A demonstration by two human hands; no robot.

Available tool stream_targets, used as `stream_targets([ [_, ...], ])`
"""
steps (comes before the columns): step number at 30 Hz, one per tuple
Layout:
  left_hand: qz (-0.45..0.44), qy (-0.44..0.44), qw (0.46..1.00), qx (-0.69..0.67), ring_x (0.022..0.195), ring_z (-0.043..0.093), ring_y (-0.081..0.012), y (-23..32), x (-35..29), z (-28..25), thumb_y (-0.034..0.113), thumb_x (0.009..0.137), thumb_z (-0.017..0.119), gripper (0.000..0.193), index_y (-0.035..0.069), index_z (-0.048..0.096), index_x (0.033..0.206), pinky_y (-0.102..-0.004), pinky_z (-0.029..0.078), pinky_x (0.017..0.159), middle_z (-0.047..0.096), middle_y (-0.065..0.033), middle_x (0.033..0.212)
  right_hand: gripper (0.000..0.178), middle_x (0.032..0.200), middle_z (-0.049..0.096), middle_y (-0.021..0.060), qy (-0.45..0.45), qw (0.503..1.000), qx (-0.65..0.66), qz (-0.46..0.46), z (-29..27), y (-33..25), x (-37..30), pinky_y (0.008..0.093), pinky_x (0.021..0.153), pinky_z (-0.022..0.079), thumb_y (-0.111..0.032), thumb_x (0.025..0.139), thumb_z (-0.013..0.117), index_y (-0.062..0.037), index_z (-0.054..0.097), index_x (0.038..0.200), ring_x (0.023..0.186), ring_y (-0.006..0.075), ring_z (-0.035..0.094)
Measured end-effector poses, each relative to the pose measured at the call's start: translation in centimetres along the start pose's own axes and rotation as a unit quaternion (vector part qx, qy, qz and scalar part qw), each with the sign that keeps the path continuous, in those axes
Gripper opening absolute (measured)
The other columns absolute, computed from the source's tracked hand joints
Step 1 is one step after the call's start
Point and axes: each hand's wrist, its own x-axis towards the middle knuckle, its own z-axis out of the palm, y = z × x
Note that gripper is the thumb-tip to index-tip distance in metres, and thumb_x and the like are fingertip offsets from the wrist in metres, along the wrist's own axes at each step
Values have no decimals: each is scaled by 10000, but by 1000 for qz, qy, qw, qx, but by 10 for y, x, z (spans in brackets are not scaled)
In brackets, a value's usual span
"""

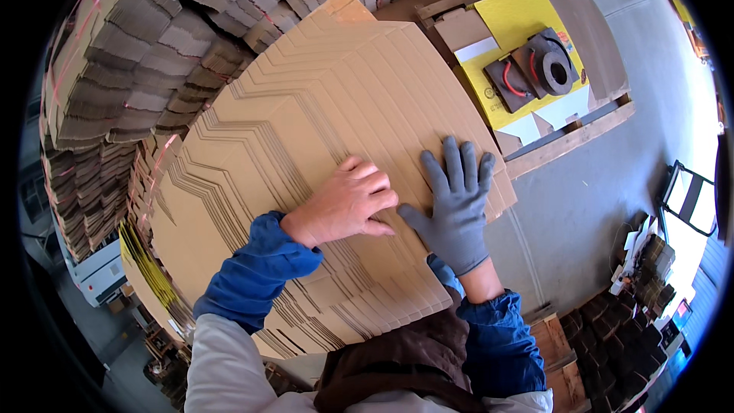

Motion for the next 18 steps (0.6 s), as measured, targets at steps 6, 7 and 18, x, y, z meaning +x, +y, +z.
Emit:
stream_targets([
  [6,13,16,1000,-4,1032,543,-241,4,-5,-5,379,696,864,405,116,623,888,-415,415,968,557,-21,965,869,1563,363,272,-18,1000,-7,10,-3,-12,-12,700,1190,114,-447,737,816,-79,505,1459,1461,485,306],
  [7,12,15,1000,-4,1033,544,-241,5,-5,-6,378,697,864,405,113,623,885,-417,415,970,558,-21,965,873,1563,360,278,-21,1000,-7,8,-3,-14,-14,702,1189,111,-450,739,813,-78,500,1464,1465,487,299],
  [18,-10,-36,999,1,1043,536,-238,15,1,-18,386,680,874,419,119,616,875,-423,393,993,569,-19,999,873,1553,367,281,-22,999,-22,18,-1,-16,-13,703,1187,119,-481,731,807,-78,517,1449,1450,497,313],
])
